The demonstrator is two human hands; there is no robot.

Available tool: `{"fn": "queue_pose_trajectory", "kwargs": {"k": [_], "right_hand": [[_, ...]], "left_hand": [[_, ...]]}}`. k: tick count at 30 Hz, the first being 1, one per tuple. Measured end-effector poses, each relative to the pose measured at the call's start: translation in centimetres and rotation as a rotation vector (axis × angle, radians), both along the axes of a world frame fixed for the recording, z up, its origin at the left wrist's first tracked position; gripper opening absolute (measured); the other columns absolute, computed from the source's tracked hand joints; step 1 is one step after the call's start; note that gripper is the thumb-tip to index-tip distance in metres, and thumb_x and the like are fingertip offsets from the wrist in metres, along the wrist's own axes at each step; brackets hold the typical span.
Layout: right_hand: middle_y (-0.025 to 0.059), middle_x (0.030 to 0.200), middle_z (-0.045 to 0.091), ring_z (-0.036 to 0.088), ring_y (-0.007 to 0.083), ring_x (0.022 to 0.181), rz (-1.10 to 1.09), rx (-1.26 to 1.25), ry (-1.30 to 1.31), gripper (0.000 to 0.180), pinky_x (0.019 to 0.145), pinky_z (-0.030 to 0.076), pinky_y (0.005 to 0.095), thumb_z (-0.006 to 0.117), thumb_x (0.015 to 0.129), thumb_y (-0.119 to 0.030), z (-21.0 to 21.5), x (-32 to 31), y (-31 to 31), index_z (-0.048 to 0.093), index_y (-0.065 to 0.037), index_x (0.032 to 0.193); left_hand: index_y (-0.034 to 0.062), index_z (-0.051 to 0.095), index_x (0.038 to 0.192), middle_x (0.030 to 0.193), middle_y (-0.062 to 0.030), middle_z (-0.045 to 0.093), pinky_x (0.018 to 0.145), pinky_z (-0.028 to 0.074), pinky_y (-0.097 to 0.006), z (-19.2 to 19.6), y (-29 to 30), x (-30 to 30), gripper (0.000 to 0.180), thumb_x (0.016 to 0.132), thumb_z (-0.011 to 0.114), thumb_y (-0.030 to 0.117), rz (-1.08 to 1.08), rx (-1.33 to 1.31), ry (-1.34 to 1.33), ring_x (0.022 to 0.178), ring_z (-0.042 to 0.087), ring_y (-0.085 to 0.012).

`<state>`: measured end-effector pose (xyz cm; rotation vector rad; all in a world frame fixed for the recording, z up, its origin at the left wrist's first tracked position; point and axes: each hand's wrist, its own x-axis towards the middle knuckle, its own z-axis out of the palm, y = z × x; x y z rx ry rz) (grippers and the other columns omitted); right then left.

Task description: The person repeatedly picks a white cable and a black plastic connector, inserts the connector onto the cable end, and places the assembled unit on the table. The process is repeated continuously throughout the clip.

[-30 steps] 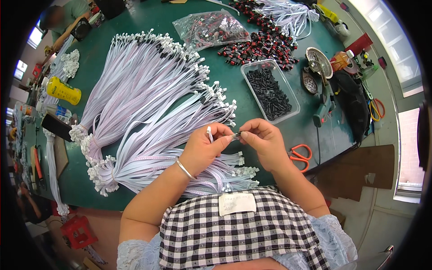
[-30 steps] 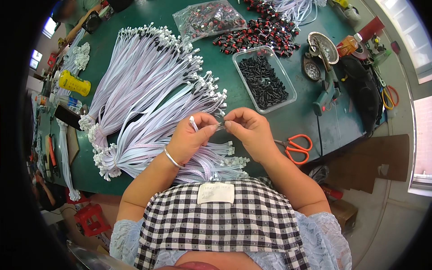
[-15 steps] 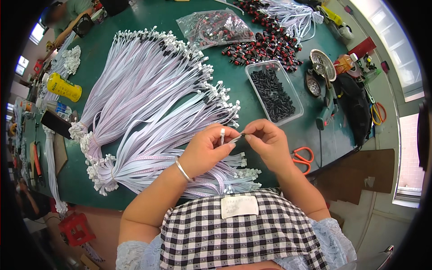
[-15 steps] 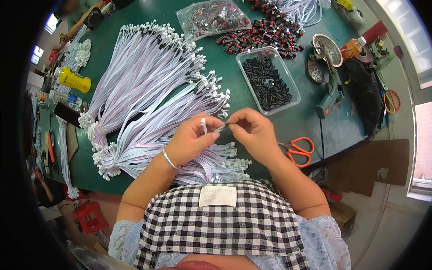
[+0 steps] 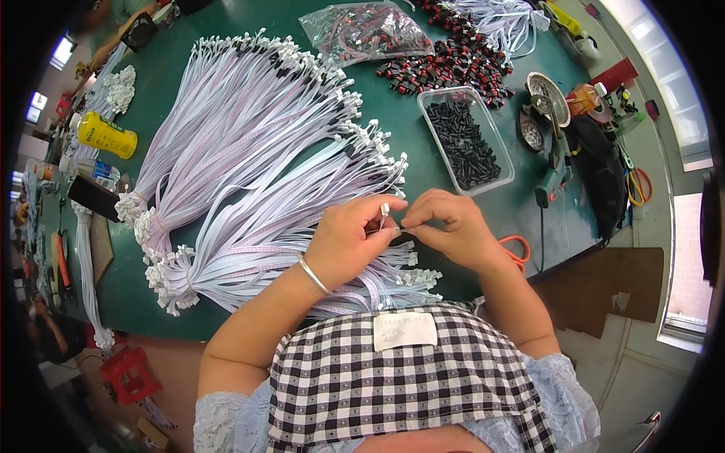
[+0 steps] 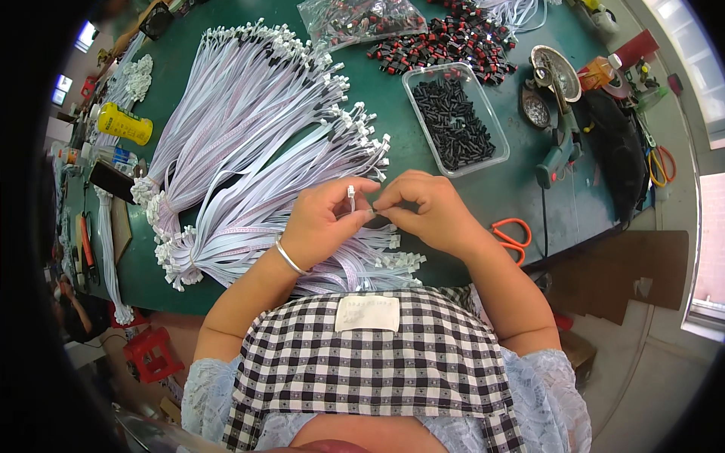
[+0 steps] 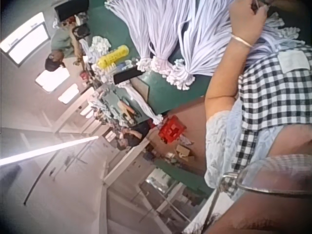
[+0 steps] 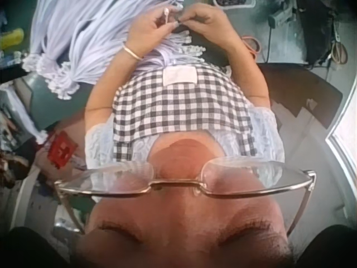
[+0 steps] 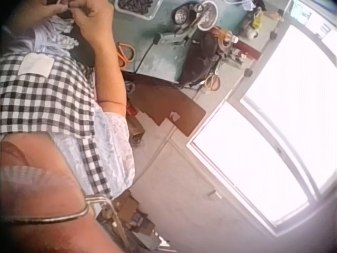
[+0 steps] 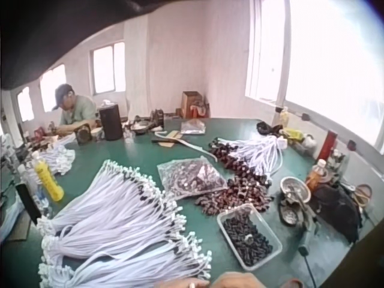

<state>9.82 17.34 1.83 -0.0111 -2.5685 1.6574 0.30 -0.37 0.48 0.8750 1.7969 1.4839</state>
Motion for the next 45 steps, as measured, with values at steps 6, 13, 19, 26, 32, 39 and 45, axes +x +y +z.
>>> {"fn": "queue_pose_trajectory", "kwargs": {"k": [6, 13, 19, 26, 32, 39, 45], "right_hand": [[0.0082, 0.082, 0.064, 0.061, 0.0194, 0.071, -0.255, 0.087, 0.032, 0.011, 0.062, 0.047, 0.0277, 0.064, 0.076, 0.003, -0.7, 0.6, -1.5, 0.064, -0.001, 0.086], [0.0072, 0.086, 0.061, 0.057, 0.0264, 0.083, -0.254, 0.565, 0.248, 0.015, 0.071, 0.046, 0.0351, 0.061, 0.072, -0.001, -3.9, -0.1, -1.3, 0.06, -0.004, 0.086], [0.0064, 0.095, 0.054, 0.054, 0.0246, 0.09, -0.184, 0.815, 0.256, 0.015, 0.071, 0.046, 0.0362, 0.057, 0.071, -0.008, -3.6, -0.7, -1.4, 0.057, -0.006, 0.086], [0.0093, 0.094, 0.052, 0.056, 0.0268, 0.085, -0.212, 0.796, 0.075, 0.013, 0.067, 0.048, 0.0362, 0.057, 0.074, -0.005, -3.4, -1.8, -1.0, 0.056, -0.005, 0.087], [0.011, 0.087, 0.058, 0.058, 0.0295, 0.078, -0.295, 0.705, 0.403, 0.014, 0.066, 0.049, 0.038, 0.057, 0.076, 0.001, 0.6, 0.4, 0.9, 0.061, -0.005, 0.088], [0.0053, 0.092, 0.062, 0.056, 0.0251, 0.092, -0.215, 1.144, -0.024, 0.021, 0.079, 0.045, 0.0374, 0.067, 0.075, -0.012, -0.2, -2.3, 8.9, 0.066, -0.008, 0.096], [0.0099, 0.09, 0.062, 0.057, 0.031, 0.092, -0.199, 0.987, -0.172, 0.015, 0.078, 0.046, 0.0412, 0.065, 0.079, -0.017, -0.7, -3.0, 9.4, 0.065, -0.007, 0.09]], "left_hand": [[0.0042, 0.062, 0.109, 0.082, -0.005, 0.064, 0.059, 0.048, -0.023, -0.1, 0.3, -1.0, 0.026, 0.084, 0.06, 0.004, 0.062, 0.275, 0.592, 0.062, 0.057, -0.0121], [0.001, 0.058, 0.105, 0.076, -0.0113, 0.059, 0.062, 0.044, -0.03, 2.2, -0.8, 0.1, 0.022, 0.089, 0.052, 0.015, -0.2, 0.146, 0.267, 0.065, 0.054, -0.0177], [0.0008, 0.054, 0.102, 0.074, -0.0069, 0.055, 0.066, 0.045, -0.029, 0.1, 0.4, 0.8, 0.022, 0.093, 0.046, 0.02, -0.099, 0.083, 0.082, 0.067, 0.054, -0.0166], [0.0032, 0.061, 0.092, 0.077, -0.007, 0.063, 0.062, 0.046, -0.026, -0.5, 0.8, 0.6, 0.015, 0.083, 0.063, 0.015, -0.185, -0.032, 0.328, 0.067, 0.059, -0.014], [0.003, 0.06, 0.093, 0.074, -0.0018, 0.06, 0.061, 0.045, -0.024, -0.5, 0.9, 0.0, 0.017, 0.079, 0.067, 0.01, -0.179, -0.17, 0.047, 0.065, 0.055, -0.0083], [0.0027, 0.058, 0.092, 0.078, 0.0001, 0.058, 0.059, 0.045, -0.02, -1.0, 0.7, -0.2, 0.011, 0.083, 0.064, 0.005, -0.121, -0.035, -0.387, 0.066, 0.054, -0.0057], [0.0038, 0.054, 0.088, 0.073, -0.0017, 0.055, 0.055, 0.046, -0.022, -0.8, 0.5, -0.7, 0.012, 0.081, 0.064, 0.001, -0.061, 0.085, -0.659, 0.061, 0.056, -0.009]]}}
